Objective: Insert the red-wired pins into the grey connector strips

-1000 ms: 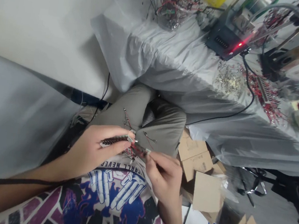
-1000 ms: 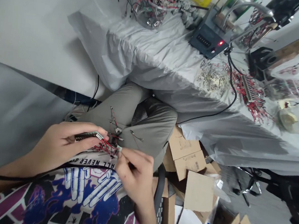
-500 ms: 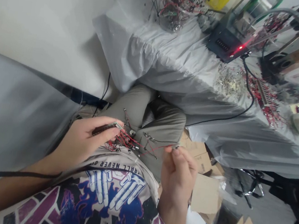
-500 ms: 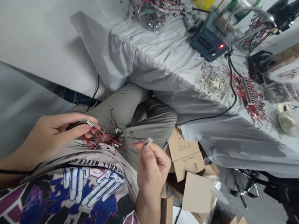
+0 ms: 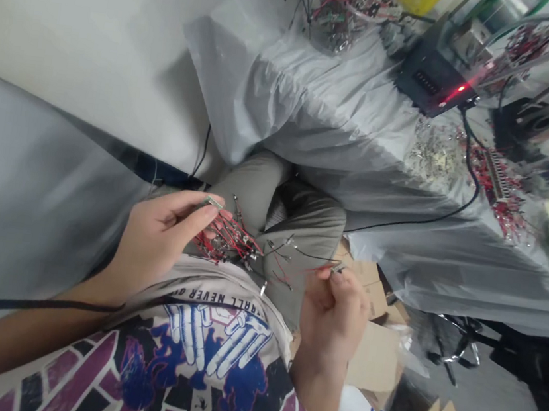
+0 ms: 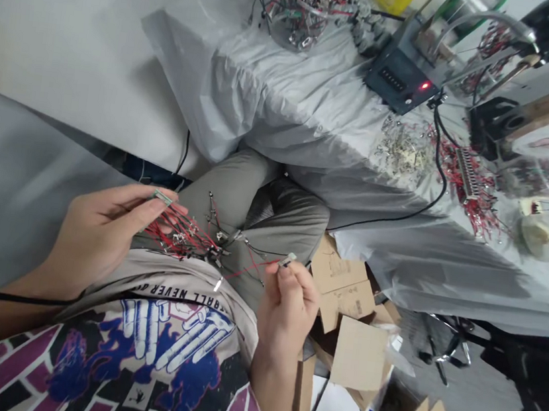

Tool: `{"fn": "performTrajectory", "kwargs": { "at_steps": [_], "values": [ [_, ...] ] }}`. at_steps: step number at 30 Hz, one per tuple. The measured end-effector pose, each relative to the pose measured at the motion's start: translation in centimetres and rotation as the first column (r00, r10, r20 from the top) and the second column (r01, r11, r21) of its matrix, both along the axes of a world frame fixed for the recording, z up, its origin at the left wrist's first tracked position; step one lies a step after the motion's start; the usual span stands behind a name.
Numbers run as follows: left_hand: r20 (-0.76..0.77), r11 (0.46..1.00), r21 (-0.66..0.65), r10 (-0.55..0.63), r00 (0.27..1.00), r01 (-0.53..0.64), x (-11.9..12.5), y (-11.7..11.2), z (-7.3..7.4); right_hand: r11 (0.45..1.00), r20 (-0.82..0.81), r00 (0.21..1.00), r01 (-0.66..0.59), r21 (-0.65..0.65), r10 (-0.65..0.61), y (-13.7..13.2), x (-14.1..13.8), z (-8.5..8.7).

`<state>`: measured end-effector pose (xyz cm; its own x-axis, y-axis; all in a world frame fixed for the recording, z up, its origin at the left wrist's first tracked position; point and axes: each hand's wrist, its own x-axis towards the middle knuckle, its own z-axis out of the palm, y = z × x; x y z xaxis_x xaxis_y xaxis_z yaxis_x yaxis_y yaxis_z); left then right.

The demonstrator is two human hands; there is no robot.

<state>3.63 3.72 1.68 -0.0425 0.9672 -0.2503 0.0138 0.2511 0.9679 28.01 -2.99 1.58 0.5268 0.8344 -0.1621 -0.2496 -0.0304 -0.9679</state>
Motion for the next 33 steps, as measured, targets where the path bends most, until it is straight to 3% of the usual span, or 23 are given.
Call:
{"fn": "performTrajectory", "kwargs": {
  "at_steps": [3,6,9,12,16,19,22,24,28,31,33],
  "values": [
    [-0.061,0.999,-0.001,0.038,0.997,-0.038,-0.4,0.6,0.4,0.980,-0.088,0.979,-0.190,-0.067,0.183,0.8,0.8,-0.3],
    [-0.094,0.995,0.030,0.097,0.991,-0.095,-1.0,1.4,0.4,0.926,-0.325,0.873,-0.376,0.029,0.364,2.1,1.0,-1.3],
    [-0.130,0.992,0.038,0.125,0.984,-0.121,-1.6,2.0,0.2,0.919,-0.502,0.772,-0.358,0.164,0.390,3.3,0.4,-2.3],
    [-0.162,0.994,0.027,0.112,0.980,-0.109,-2.0,2.2,0.1,0.916,-0.508,0.762,-0.348,0.201,0.401,3.9,-0.2,-3.0],
    [-0.176,0.994,0.011,0.110,0.978,-0.110,-2.4,2.2,0.2,0.876,-0.420,0.777,-0.470,0.110,0.470,4.3,-0.4,-4.2],
    [-0.159,0.992,0.013,0.122,0.980,-0.122,-2.5,2.3,0.6,0.759,-0.269,0.761,-0.637,-0.137,0.590,5.2,-0.8,-5.6],
    [-0.167,0.993,-0.002,0.117,0.979,-0.119,-2.6,2.4,1.1,0.581,0.050,0.616,-0.708,-0.401,0.786,6.4,-1.9,-6.6],
    [-0.177,0.994,-0.009,0.108,0.978,-0.112,-2.6,2.5,1.5,0.522,0.268,0.453,-0.658,-0.542,0.850,6.9,-2.9,-6.6],
    [-0.210,0.999,-0.030,0.020,0.977,-0.026,-2.5,2.7,2.0,0.502,0.484,0.166,-0.454,-0.736,0.859,6.9,-4.3,-5.6],
    [-0.238,0.993,-0.074,-0.103,0.966,0.087,-2.4,2.8,2.0,0.490,0.481,0.137,-0.428,-0.760,0.866,6.5,-4.2,-4.9],
    [-0.256,0.978,-0.121,-0.194,0.947,0.167,-2.3,2.9,2.0,0.538,0.513,0.188,-0.449,-0.714,0.838,6.1,-3.7,-4.5]
  ]
}}
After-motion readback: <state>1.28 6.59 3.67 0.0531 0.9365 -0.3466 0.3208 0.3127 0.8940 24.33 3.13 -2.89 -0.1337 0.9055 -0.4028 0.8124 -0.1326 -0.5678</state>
